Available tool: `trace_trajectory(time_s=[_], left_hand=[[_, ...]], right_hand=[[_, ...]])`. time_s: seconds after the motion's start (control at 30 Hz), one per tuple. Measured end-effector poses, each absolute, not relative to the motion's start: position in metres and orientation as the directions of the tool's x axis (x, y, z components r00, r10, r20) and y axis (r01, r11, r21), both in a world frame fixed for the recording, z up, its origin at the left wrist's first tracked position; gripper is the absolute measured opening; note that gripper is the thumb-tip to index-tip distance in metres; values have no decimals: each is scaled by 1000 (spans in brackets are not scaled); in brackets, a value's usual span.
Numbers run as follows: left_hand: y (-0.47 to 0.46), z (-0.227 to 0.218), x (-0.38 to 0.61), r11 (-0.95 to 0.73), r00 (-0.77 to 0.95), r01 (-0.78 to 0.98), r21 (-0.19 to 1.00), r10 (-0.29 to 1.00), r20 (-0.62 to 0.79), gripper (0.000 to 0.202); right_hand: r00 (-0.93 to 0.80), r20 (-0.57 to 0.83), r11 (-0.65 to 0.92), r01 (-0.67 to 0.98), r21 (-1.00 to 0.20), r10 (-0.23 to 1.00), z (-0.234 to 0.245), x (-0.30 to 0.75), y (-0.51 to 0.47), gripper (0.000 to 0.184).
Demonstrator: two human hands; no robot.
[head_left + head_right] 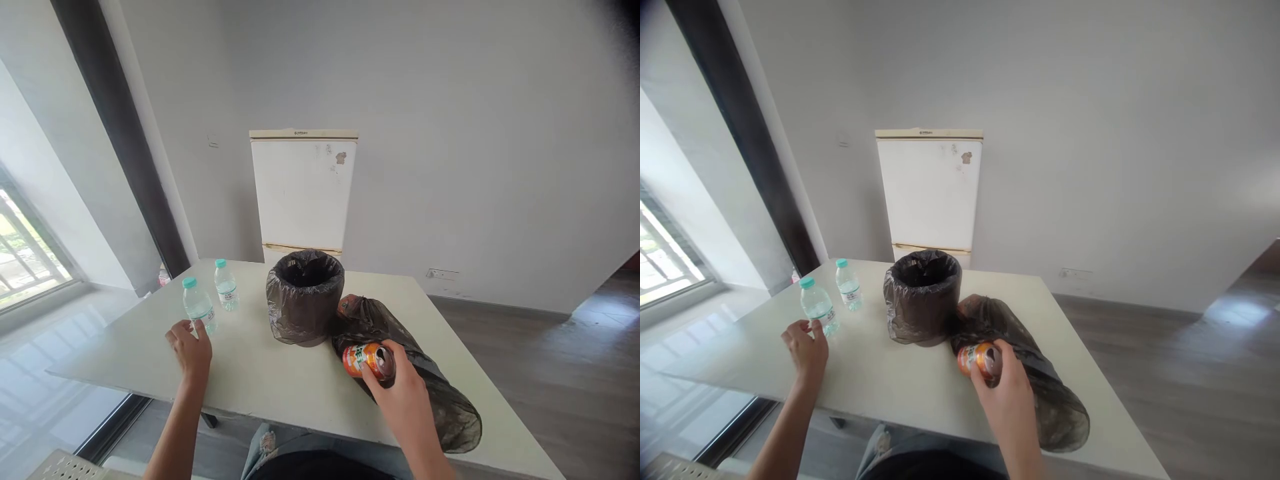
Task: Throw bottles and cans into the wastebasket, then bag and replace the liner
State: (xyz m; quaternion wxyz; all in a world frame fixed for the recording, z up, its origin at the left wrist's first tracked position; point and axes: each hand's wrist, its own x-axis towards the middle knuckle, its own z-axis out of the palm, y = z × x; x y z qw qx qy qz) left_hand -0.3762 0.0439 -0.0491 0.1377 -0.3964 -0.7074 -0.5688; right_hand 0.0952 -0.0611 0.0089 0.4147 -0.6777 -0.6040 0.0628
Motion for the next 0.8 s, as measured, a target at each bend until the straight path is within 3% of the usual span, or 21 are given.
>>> trace_trajectory(time_s=[0.1,0.23,0.3,0.4,0.43,0.47,0.5,0.53,0.67,0.73,0.8], left_hand=[[38,-38,-370,-15,-617,754,657,328,716,17],[20,-2,-325,-111,-598,775,623,190,778,15],[1,23,-285,-222,-545,754,618,314,777,16],[-41,61,-222,-492,-59,555,671,781,621,22],[-55,71,-204,-539,128,467,701,826,549,26],[-69,80,-187,-565,294,404,719,825,483,50],[-81,87,-173,-573,399,372,730,809,432,73],[-90,91,-162,-566,473,357,743,796,379,78],[-101,90,-146,-490,483,376,786,828,285,57],[-96,85,-157,-476,409,414,776,859,309,59],[-89,81,-179,-469,264,469,748,883,388,61]], right_hand=[[289,501,122,761,-637,816,20,95,-73,53],[214,735,421,702,-574,644,39,87,-91,49],[179,761,534,613,-582,624,46,81,-101,52],[87,681,584,443,-680,727,49,72,-112,61],[59,648,577,398,-713,759,49,70,-114,65],[41,617,564,360,-743,786,47,68,-116,70],[26,593,554,328,-765,805,45,67,-116,73],[11,575,545,301,-782,818,43,66,-117,75],[-33,516,508,243,-826,856,36,62,-116,83],[-42,494,489,241,-838,868,32,61,-115,94],[-36,503,495,257,-830,863,28,64,-114,93]])
